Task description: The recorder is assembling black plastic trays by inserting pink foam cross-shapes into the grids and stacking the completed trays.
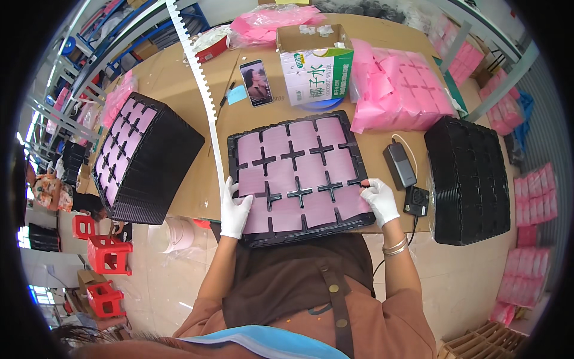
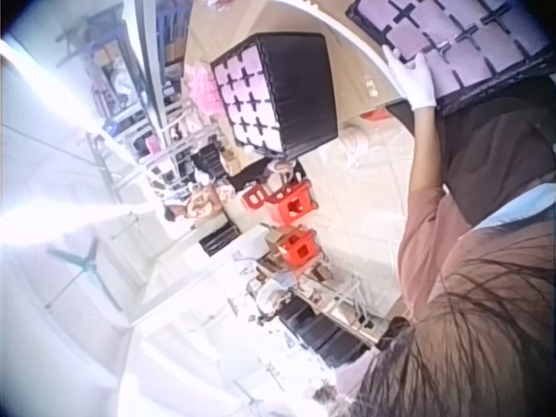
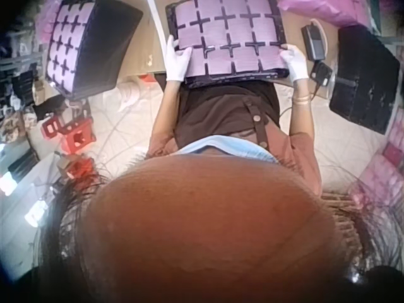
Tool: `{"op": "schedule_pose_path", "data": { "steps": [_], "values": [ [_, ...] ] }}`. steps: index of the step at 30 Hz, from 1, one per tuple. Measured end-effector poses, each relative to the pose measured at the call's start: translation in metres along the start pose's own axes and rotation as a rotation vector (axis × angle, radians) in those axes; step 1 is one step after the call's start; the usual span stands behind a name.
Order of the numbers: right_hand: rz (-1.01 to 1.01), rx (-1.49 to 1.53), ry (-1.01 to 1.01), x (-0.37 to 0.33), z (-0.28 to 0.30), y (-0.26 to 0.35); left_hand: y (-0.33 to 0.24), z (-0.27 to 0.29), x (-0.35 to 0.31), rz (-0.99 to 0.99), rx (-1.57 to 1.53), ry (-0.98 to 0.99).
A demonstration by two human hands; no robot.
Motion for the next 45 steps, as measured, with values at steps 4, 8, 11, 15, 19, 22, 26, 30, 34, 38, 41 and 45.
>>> {"op": "schedule_pose_path", "data": {
  "steps": [4, 8, 11, 15, 19, 22, 26, 30, 34, 38, 41, 45],
  "values": [
    [0.003, 0.003, -0.016, -0.010, 0.004, 0.004, -0.005, 0.004, -0.011, -0.109, 0.145, 0.003],
    [-0.044, 0.174, -0.028, -0.011, 0.017, -0.007, -0.001, 0.012, -0.021, -0.174, 0.206, -0.008],
    [0.034, 0.073, -0.144, -0.012, 0.039, 0.000, -0.007, 0.036, -0.027, -0.155, 0.181, -0.120],
    [0.234, 0.287, -0.083, 0.009, 0.008, 0.044, -0.060, 0.019, -0.009, -0.515, 0.396, -0.168],
    [0.566, -0.161, 0.080, 0.074, -0.092, 0.099, -0.104, -0.072, 0.033, -0.725, 0.515, 0.177],
    [0.269, 0.122, 0.232, 0.141, -0.139, 0.086, -0.095, -0.121, 0.065, -0.752, 0.735, 0.327],
    [0.065, 0.489, 0.231, 0.172, -0.110, 0.052, -0.070, -0.105, 0.075, -0.707, 0.756, 0.409],
    [0.099, 0.247, 0.041, 0.160, -0.073, 0.058, -0.039, -0.054, 0.092, -0.606, 0.998, 0.261],
    [0.055, 0.388, 0.114, 0.169, -0.114, 0.050, -0.057, -0.080, 0.081, -0.555, 1.018, 0.349],
    [0.113, 0.305, 0.052, 0.178, -0.115, 0.053, -0.037, -0.074, 0.081, -0.635, 1.010, 0.202],
    [0.160, 0.149, -0.041, 0.181, -0.089, 0.051, -0.034, -0.057, 0.081, -0.596, 1.094, 0.178],
    [0.195, 0.057, -0.053, 0.150, -0.068, 0.061, -0.013, -0.036, 0.071, -0.606, 0.944, 0.242]
  ]
}}
Point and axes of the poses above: each hand's wrist, its own x-axis towards the middle knuckle, its own z-axis out of the back of the hand, y = z × x, the point moved 10 cm from there along x, towards the middle knuckle, and after that the axes turned 1 degree about -y, right-handed, at the moved point
